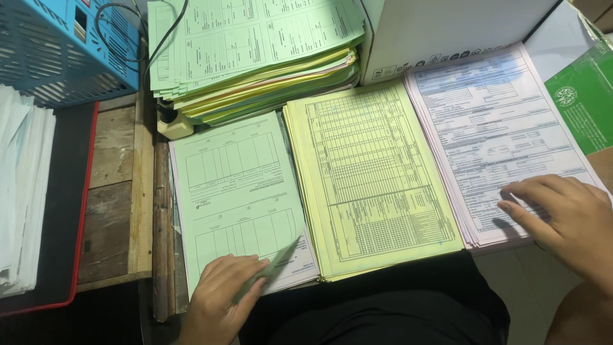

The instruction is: Sorting and organizing different colored printed forms on a desk

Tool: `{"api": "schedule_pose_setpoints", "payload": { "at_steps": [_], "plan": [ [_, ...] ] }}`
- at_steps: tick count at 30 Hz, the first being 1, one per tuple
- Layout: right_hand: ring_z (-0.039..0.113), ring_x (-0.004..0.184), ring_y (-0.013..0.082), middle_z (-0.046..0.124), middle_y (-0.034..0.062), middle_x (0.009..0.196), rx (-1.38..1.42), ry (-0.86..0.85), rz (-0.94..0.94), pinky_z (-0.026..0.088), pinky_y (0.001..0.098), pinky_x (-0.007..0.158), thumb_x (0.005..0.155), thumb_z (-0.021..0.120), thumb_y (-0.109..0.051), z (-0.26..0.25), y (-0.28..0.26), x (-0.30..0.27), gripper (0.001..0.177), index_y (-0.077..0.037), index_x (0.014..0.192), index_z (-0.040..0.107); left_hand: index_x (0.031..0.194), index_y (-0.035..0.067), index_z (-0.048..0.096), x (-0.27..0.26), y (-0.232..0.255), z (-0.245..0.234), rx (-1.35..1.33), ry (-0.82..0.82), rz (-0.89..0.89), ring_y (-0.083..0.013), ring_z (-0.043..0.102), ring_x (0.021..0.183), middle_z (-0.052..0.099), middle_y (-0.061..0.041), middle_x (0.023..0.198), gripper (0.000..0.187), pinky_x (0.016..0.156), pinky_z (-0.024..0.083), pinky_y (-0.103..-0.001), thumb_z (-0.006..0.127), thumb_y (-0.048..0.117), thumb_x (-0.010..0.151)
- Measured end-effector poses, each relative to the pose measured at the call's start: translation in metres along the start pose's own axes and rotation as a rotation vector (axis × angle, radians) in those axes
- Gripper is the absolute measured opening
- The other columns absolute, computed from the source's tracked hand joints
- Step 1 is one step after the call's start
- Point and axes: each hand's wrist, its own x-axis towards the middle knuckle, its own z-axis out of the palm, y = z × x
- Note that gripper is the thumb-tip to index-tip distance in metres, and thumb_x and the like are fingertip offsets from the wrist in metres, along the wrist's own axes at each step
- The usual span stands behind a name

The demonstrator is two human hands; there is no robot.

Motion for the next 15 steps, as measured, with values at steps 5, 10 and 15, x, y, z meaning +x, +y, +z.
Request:
{"api": "schedule_pose_setpoints", "payload": {
  "at_steps": [5,10,15],
  "plan": [
    [0.068,0.105,0.0219,0.075,-0.0005,0.113,0.087,0.098,-0.258,0.049,0.0416,0.093,0.088,0.069,-0.042,0.005,-0.016,0.009,0.037,-0.020,0.117,0.076,0.106,0.002,0.073,0.018,0.035,-0.010,0.147,0.210,0.134,-0.0252,0.076,0.092,0.078,-0.009,0.100,0.017,0.083,0.057,-0.037,0.068,0.004,0.090],
    [0.070,0.098,0.0221,0.074,0.0025,0.111,0.277,0.020,-0.604,0.057,0.0388,0.087,0.074,0.083,-0.028,-0.013,-0.078,0.025,0.042,-0.017,0.113,0.073,0.100,0.011,0.077,0.025,0.084,-0.008,0.317,0.403,0.140,-0.0217,0.073,0.093,0.078,-0.002,0.100,0.018,0.083,0.045,-0.036,0.060,0.017,0.096],
    [0.066,0.124,0.0264,0.054,0.0140,0.146,0.374,0.021,-0.829,0.059,0.0367,0.095,0.086,0.073,-0.028,-0.041,-0.129,0.030,0.060,-0.021,0.143,0.056,0.093,0.031,0.075,0.024,0.096,0.006,0.433,0.457,0.227,-0.0048,0.065,0.096,0.075,0.018,0.099,0.011,0.099,0.033,-0.035,0.071,0.021,0.094]
  ]
}}
